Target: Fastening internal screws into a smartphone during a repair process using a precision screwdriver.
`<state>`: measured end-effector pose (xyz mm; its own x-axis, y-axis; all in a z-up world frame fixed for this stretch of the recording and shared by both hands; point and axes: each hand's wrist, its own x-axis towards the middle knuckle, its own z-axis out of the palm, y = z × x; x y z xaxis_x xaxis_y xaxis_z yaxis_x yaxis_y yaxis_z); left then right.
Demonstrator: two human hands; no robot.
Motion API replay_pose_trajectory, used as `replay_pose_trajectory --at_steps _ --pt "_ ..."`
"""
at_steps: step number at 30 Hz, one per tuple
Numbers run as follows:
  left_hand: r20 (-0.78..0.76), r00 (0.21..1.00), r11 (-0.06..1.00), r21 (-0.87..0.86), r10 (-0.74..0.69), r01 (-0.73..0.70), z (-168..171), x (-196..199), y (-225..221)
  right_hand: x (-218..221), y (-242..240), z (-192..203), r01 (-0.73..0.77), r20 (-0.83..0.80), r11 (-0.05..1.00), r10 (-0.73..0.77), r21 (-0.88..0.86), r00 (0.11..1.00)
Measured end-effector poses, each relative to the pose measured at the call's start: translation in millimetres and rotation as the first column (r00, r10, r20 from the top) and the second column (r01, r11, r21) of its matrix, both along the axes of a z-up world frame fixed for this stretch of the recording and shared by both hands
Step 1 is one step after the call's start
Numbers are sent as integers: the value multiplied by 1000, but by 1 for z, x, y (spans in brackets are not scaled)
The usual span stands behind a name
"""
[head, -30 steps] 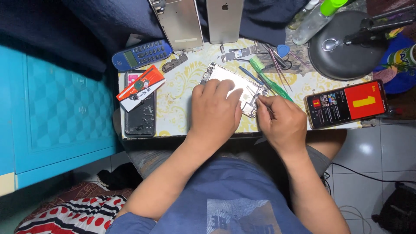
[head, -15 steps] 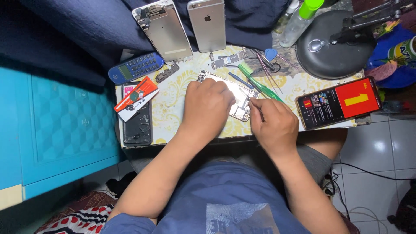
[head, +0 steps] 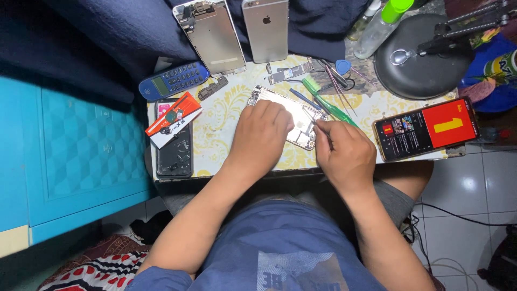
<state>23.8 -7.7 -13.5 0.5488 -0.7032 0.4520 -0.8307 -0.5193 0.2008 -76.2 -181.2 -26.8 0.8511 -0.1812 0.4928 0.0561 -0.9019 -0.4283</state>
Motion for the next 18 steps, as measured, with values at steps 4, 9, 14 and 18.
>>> replay_pose_trajectory --at_steps 4,9,14,18 --pt "-78 997 998 -55 -27 22 -1 -1 8 1 0 2 -22 13 999 22 33 1000" --pt "-151 987 977 -213 -48 14 -4 -3 18 2 0 7 -47 12 996 46 75 999" --pt "-226 974 965 -248 32 -89 5 0 49 2 -4 10 -87 30 988 84 131 996" --pt "-261 944 938 -225 202 -264 15 -1 74 -2 -8 10 -126 24 965 124 229 992"
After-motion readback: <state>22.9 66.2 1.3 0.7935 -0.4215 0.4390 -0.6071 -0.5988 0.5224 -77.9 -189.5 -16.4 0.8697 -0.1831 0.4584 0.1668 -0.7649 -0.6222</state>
